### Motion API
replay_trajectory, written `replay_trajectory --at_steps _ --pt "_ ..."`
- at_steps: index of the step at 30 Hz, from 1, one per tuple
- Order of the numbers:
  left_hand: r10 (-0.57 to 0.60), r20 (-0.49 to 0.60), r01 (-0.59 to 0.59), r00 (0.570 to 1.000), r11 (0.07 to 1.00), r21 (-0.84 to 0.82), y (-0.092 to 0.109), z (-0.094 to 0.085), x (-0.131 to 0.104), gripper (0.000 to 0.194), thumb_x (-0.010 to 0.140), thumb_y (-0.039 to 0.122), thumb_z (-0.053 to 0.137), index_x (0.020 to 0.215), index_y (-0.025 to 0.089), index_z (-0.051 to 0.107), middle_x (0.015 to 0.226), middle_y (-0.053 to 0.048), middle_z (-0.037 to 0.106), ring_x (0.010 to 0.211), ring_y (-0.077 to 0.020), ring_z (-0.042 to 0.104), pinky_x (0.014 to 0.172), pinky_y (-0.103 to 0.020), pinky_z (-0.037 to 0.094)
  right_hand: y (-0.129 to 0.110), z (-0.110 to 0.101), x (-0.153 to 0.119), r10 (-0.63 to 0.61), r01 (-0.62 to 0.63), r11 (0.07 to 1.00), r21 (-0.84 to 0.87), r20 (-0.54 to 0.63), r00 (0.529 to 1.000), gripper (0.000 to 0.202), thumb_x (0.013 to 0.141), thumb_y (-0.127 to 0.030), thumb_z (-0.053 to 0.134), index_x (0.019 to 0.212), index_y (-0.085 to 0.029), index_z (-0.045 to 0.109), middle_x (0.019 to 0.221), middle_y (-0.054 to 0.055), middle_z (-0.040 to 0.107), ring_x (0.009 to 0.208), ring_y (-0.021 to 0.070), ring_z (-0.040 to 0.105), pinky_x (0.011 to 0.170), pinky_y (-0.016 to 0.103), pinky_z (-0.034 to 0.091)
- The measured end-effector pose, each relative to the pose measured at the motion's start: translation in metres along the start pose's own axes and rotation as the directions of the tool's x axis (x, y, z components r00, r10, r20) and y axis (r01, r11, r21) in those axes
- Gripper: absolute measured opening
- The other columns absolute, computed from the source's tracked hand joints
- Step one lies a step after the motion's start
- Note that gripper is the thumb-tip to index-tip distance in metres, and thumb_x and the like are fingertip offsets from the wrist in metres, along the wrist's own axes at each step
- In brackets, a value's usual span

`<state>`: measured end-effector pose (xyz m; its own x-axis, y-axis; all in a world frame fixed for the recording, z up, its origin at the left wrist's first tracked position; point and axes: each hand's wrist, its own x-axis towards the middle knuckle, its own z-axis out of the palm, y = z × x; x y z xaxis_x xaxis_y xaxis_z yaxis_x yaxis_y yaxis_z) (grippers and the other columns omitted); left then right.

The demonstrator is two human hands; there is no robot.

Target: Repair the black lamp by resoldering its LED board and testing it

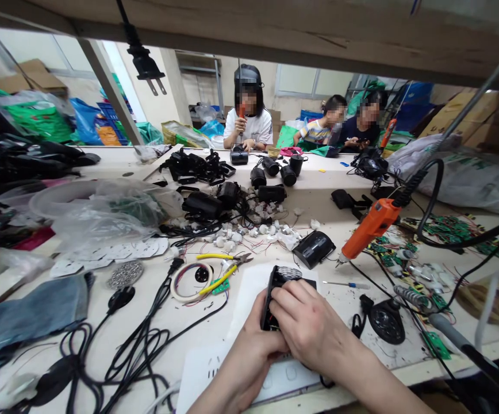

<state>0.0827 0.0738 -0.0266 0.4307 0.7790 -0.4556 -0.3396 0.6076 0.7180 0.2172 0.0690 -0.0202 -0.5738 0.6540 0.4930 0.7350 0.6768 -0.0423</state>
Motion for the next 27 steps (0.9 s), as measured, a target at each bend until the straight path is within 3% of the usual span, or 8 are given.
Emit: replay_trajectory --at_steps 5,10,15,19,24,27 --pt "0.013 0.006 -0.013 1.0 1.0 0.005 0.001 -0.002 0.0 0.081 0.047 -0.002 0.058 0.124 0.022 0.054 0.091 -0.001 0.064 0.087 -0.0188 0.056 0.069 -0.024 0.046 0.0 -0.002 0.002 -0.018 0.027 0.998 0.055 -0.167 0.986 0.041 0.104 -0.011 0.026 0.095 -0.005 0.066 0.093 0.014 0.063 0.081 0.0239 0.051 0.071 0.038 0.046" --pt "0.001 0.019 0.0 1.0 0.999 -0.049 -0.002 -0.006 0.003 0.081 0.047 -0.002 0.058 0.124 0.021 0.054 0.096 -0.003 0.066 0.093 -0.021 0.059 0.073 -0.025 0.047 -0.001 -0.007 -0.004 -0.128 0.123 0.99 -0.064 -0.084 0.988 0.038 0.103 -0.007 0.028 0.104 0.002 0.065 0.1 0.018 0.065 0.084 0.0258 0.053 0.073 0.039 0.047" --pt "-0.007 0.007 0.007 1.0 0.995 -0.095 -0.002 -0.006 0.003 0.083 0.046 -0.002 0.059 0.125 0.022 0.053 0.101 -0.005 0.068 0.096 -0.0225 0.061 0.074 -0.027 0.048 -0.002 -0.01 -0.008 -0.188 0.184 0.98 -0.075 -0.046 0.981 0.042 0.103 -0.007 0.024 0.108 0.002 0.065 0.104 0.018 0.066 0.097 0.0275 0.055 0.084 0.039 0.048" --pt "-0.008 0.006 0.009 1.0 0.996 -0.094 0.0 -0.005 0.0 0.081 0.048 -0.001 0.062 0.125 0.022 0.053 0.099 -0.004 0.069 0.092 -0.0215 0.063 0.077 -0.027 0.049 -0.003 -0.008 -0.011 -0.18 0.175 0.978 -0.115 -0.027 0.983 0.042 0.103 -0.007 0.023 0.111 0.002 0.064 0.107 0.018 0.065 0.091 0.0268 0.056 0.077 0.039 0.046" --pt "-0.019 0.016 0.02 1.0 0.998 -0.063 0.0 -0.004 -0.001 0.087 0.047 -0.002 0.062 0.13 0.024 0.053 0.097 -0.003 0.068 0.09 -0.0214 0.062 0.073 -0.027 0.049 -0.002 -0.001 -0.008 -0.115 0.116 0.993 0.016 -0.025 0.993 0.045 0.106 -0.012 0.022 0.097 -0.005 0.065 0.091 0.013 0.065 0.075 0.0222 0.051 0.067 0.035 0.043" --pt "-0.021 0.008 0.022 1.0 0.996 -0.084 0.0 -0.008 -0.002 0.089 0.046 -0.002 0.061 0.131 0.024 0.052 0.097 -0.004 0.068 0.092 -0.0218 0.061 0.072 -0.026 0.048 -0.004 0.001 -0.007 -0.091 0.093 0.991 0.093 -0.03 0.995 0.045 0.107 -0.014 0.021 0.093 -0.009 0.064 0.094 0.012 0.066 0.076 0.0213 0.052 0.066 0.035 0.042"
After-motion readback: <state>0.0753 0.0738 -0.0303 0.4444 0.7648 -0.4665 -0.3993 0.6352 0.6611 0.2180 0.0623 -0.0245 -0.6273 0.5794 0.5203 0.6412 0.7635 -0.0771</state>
